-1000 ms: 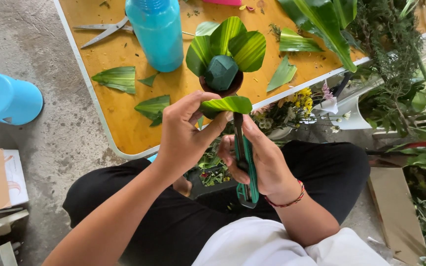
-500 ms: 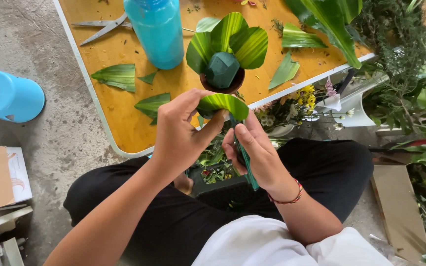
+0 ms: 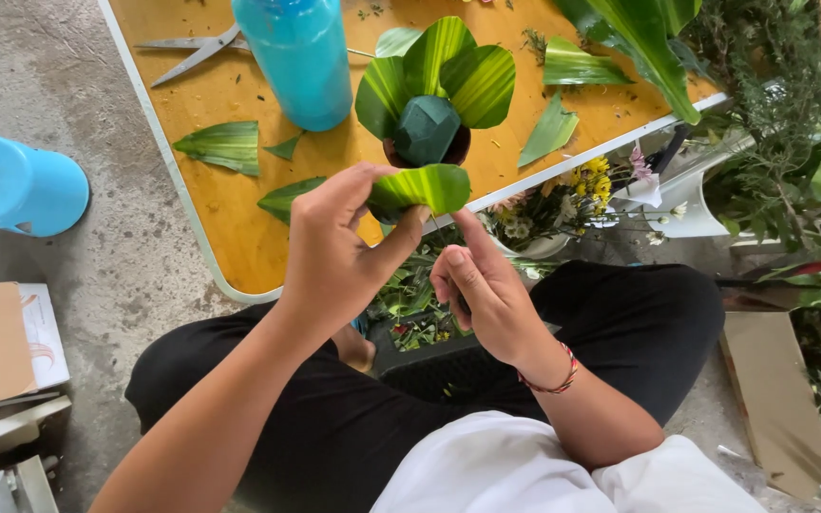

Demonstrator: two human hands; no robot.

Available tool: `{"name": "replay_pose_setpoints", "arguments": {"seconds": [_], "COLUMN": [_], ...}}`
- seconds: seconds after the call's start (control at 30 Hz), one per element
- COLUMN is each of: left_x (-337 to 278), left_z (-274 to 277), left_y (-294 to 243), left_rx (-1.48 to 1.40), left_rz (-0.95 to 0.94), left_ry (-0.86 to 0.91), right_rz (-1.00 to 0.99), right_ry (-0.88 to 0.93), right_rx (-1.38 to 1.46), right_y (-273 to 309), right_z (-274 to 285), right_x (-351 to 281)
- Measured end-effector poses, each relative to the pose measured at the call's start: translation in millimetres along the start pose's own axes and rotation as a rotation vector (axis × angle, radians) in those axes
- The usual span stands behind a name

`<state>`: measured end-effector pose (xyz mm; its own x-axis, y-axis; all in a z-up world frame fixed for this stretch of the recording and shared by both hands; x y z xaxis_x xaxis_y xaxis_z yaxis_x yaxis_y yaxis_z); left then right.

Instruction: Folding and stapling green leaves around a floral foam base to create a decorative arrangement.

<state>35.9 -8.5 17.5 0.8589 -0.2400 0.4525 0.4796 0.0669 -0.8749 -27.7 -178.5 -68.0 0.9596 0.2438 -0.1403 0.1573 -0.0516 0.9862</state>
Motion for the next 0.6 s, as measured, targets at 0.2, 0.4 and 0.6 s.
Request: {"name": "replay_pose_setpoints", "arguments": {"seconds": [0.2, 0.4, 0.6], "left_x": [1, 7, 12], "left_z": [8, 18, 27], "left_y": [4, 6, 5], "left_rx": [-0.06, -0.145, -0.159], "left_rz": [0.043, 0.081, 0.094], "left_ry": [-0.063, -0.125, -0.173], "right_rz": [0.006, -0.074, -0.303], "right_ry": [-0.024, 0.136, 0.363], "right_rx": [0.006, -0.108, -0.754], "right_y": [8, 24, 0], "right_z": [-3, -14, -8], "right_x": [1, -1, -13]}}
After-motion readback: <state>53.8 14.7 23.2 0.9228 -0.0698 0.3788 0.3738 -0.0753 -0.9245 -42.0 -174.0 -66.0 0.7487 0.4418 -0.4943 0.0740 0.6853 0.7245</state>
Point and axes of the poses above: each hand's wrist, its own x-axis towards the middle knuckle, its own z-axis out of the back of the hand, y = z × x, the point moved 4 cm from there along x, towards the middle knuckle, and after that the axes turned 5 degrees about -z, right-handed, at the moved point
